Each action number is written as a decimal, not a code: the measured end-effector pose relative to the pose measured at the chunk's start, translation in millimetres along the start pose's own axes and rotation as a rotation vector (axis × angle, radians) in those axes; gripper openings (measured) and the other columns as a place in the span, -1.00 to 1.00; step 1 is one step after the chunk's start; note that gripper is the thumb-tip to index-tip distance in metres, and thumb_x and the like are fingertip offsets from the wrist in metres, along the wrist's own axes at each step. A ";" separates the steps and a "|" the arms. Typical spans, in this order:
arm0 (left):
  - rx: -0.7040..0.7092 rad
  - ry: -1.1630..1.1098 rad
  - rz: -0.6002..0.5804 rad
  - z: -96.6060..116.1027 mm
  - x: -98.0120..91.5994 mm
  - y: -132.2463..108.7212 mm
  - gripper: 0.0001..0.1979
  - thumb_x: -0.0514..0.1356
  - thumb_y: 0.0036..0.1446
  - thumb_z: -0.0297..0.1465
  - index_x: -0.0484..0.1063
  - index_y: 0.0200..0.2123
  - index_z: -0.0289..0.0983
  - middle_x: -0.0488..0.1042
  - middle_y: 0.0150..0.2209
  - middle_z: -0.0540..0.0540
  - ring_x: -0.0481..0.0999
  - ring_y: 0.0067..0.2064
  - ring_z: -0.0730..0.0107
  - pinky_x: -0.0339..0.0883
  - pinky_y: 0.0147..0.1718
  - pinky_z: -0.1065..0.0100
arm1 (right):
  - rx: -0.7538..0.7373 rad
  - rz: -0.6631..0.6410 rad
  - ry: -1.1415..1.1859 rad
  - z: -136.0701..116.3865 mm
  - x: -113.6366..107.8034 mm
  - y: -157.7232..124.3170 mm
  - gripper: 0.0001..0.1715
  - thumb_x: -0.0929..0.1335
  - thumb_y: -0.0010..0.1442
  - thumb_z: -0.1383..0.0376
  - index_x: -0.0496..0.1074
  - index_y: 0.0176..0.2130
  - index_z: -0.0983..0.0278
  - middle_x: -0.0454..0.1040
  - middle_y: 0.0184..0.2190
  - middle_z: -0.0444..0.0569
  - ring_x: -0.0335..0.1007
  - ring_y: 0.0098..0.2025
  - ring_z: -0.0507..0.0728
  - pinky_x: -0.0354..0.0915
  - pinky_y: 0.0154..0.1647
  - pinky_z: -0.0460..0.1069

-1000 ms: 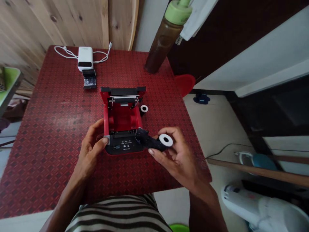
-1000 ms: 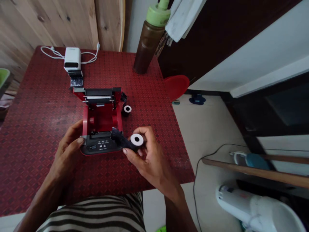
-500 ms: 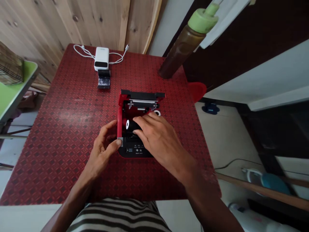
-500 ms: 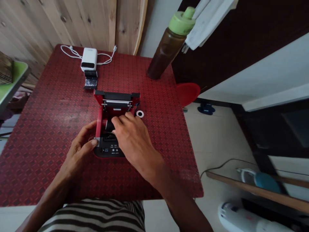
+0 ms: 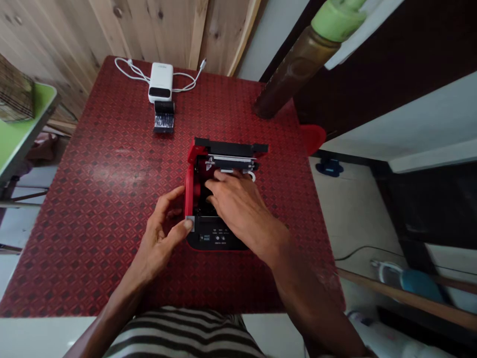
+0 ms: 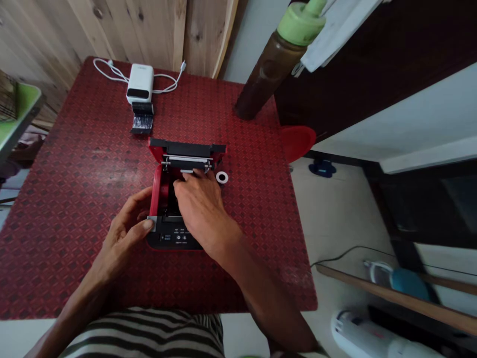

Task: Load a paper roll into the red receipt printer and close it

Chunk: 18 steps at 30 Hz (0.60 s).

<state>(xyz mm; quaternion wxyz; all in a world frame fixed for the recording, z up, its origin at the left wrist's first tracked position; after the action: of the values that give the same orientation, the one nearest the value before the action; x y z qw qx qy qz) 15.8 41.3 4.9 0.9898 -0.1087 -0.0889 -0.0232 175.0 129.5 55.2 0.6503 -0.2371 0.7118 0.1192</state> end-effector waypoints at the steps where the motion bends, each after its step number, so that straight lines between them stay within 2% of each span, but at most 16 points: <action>1: 0.001 0.004 0.000 0.0 -0.1 -0.1 -0.37 0.41 0.41 -0.06 0.45 0.44 -0.08 0.52 0.45 -0.19 0.54 0.41 -0.13 0.36 0.46 -0.19 | 0.007 -0.003 0.002 0.2 -0.2 0.8 -0.70 0.35 0.49 0.49 0.68 -0.16 0.26 0.76 -0.04 0.16 0.68 0.08 0.33 0.45 0.21 0.21; 5: -0.002 0.004 0.002 -0.2 -0.1 -0.2 -0.36 0.42 0.40 -0.04 0.45 0.44 -0.07 0.50 0.47 -0.19 0.55 0.40 -0.12 0.43 0.41 -0.16 | -0.019 -0.038 0.043 2.6 -7.4 -5.4 -0.68 0.33 0.51 0.51 0.68 -0.03 0.32 0.75 0.01 0.20 0.67 0.13 0.34 0.45 0.28 0.22; 8: -0.007 0.010 0.001 -0.5 0.0 0.2 -0.36 0.42 0.40 -0.04 0.45 0.43 -0.08 0.52 0.44 -0.19 0.57 0.38 -0.10 0.44 0.40 -0.15 | -0.092 0.040 0.172 9.0 -21.3 -21.2 -0.62 0.31 0.52 0.55 0.68 0.06 0.28 0.75 0.08 0.11 0.68 0.12 0.27 0.52 0.28 0.19; 11: 0.010 0.022 0.002 -0.2 0.0 1.2 -0.37 0.41 0.41 -0.05 0.45 0.43 -0.08 0.54 0.43 -0.18 0.56 0.39 -0.10 0.42 0.41 -0.13 | -0.245 0.093 0.303 12.9 -31.8 -36.9 -0.57 0.33 0.49 0.60 0.69 -0.01 0.20 0.76 0.06 -0.01 0.69 0.06 0.18 0.58 0.22 0.11; 13: 0.018 0.029 0.011 0.0 -0.1 2.1 -0.38 0.41 0.41 -0.05 0.45 0.43 -0.08 0.56 0.41 -0.18 0.57 0.38 -0.10 0.44 0.39 -0.12 | -0.313 0.088 0.329 13.4 -32.4 -40.5 -0.61 0.37 0.46 0.60 0.70 -0.04 0.21 0.77 0.02 -0.01 0.68 0.03 0.18 0.59 0.19 0.12; 18: 0.022 0.014 0.000 -1.1 -2.0 1.4 -0.38 0.43 0.40 -0.07 0.46 0.42 -0.07 0.58 0.39 -0.19 0.64 0.31 -0.09 0.53 0.31 -0.11 | -0.346 0.108 0.345 11.0 -26.3 -37.4 -0.75 0.45 0.46 0.56 0.65 -0.21 0.27 0.72 -0.18 -0.03 0.60 -0.10 0.18 0.57 0.01 0.09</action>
<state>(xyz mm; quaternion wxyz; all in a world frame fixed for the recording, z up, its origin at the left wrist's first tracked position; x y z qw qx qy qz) 14.1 42.5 3.2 0.9916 -0.0976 -0.0822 -0.0232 204.1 107.4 84.8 0.4617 -0.3234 0.7928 0.2316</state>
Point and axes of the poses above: each hand's wrist, its own y-axis towards the middle knuckle, its own x-axis out of the palm, z = x × y, the point moved 4 cm from there along y, towards the middle knuckle
